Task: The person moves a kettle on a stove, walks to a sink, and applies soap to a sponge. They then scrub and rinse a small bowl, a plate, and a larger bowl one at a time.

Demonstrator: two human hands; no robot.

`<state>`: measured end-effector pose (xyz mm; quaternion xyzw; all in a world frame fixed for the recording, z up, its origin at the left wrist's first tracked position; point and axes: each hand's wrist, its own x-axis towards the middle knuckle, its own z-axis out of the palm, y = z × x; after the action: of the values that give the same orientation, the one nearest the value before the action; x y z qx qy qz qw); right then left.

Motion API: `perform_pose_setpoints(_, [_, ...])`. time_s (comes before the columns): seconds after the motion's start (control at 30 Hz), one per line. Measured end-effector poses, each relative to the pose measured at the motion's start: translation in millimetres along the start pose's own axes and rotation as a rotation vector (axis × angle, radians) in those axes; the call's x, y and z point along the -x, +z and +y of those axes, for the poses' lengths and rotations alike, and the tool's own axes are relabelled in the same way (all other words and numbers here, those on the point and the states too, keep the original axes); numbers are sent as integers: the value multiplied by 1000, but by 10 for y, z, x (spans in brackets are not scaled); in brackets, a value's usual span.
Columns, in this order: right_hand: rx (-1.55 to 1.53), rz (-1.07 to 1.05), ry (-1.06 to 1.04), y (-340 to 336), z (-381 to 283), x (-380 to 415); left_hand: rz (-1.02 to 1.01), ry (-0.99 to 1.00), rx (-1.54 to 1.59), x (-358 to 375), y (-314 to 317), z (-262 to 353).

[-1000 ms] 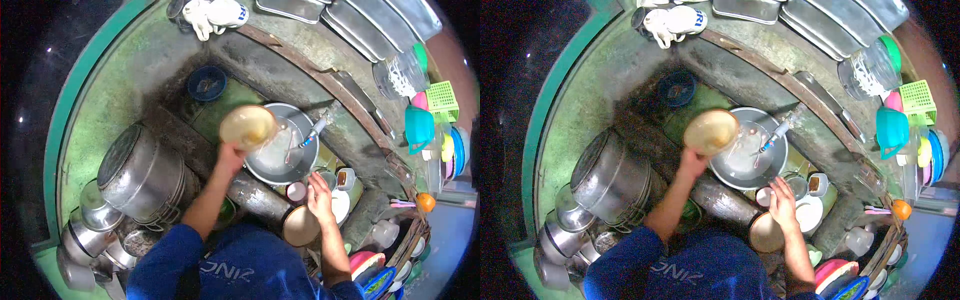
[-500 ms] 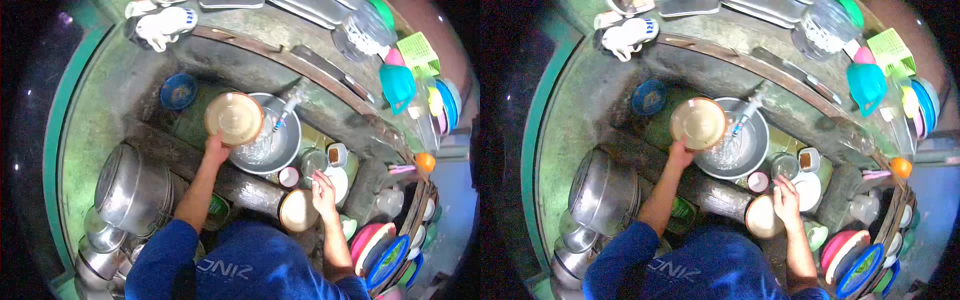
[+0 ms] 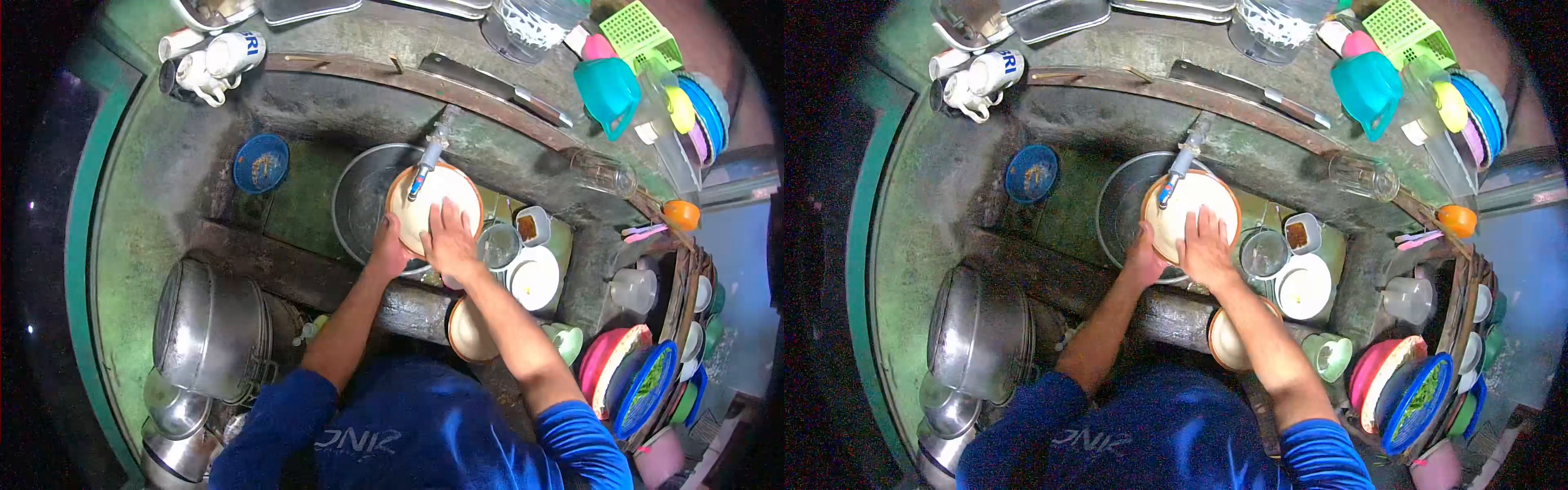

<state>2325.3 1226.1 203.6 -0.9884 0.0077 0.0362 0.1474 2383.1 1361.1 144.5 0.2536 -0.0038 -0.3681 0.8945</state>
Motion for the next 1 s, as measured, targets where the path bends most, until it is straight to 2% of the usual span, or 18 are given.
perform_pose_setpoints(0.07, [-114,182,179,94,-46,-320,99,-53,-41,133,265,21])
perform_pose_setpoints(0.13, [-242,299,114,159,-198,-461,134,-66,-156,125,129,-48])
perform_pose_setpoints(0.2, [-297,-79,-44,90,-246,-471,128,-76,-74,63,-86,23])
perform_pose_setpoints(0.27, [-399,-44,-327,287,-135,-382,125,-52,39,134,-135,162])
perform_pose_setpoints(0.3, [-398,-35,-318,255,-123,-374,172,-46,-42,167,-108,239])
perform_pose_setpoints(0.37, [-419,8,-131,191,-79,-355,246,-82,-152,159,1,287])
perform_pose_setpoints(0.4, [-424,258,-28,219,-111,-386,239,-104,-160,195,131,289])
perform_pose_setpoints(0.47, [-274,526,66,411,-129,-579,324,-102,-312,167,353,217])
perform_pose_setpoints(0.53, [-130,112,-241,221,-182,-485,296,-197,-276,62,151,75])
perform_pose_setpoints(0.57, [-127,121,-193,232,-143,-374,270,-148,-133,25,3,26])
perform_pose_setpoints(0.63, [-566,161,-207,281,-75,-195,231,-114,-1,-3,62,-50])
perform_pose_setpoints(0.67, [-565,180,-187,289,74,-105,298,-98,-188,37,145,-58])
perform_pose_setpoints(0.7, [-395,65,-228,359,296,29,369,-74,-372,82,244,-67])
perform_pose_setpoints(0.73, [-225,-53,-268,314,468,172,361,-85,-378,84,371,-143])
perform_pose_setpoints(0.8, [-18,-326,125,168,761,469,322,122,-633,64,657,-433])
perform_pose_setpoints(0.87, [98,314,-78,202,1156,1020,305,136,-705,60,830,-622])
perform_pose_setpoints(0.93, [-156,395,178,-33,1417,1555,-17,710,-1630,18,943,-685])
perform_pose_setpoints(1.0, [-452,378,592,-366,1640,2201,-87,614,-1687,-6,932,-796])
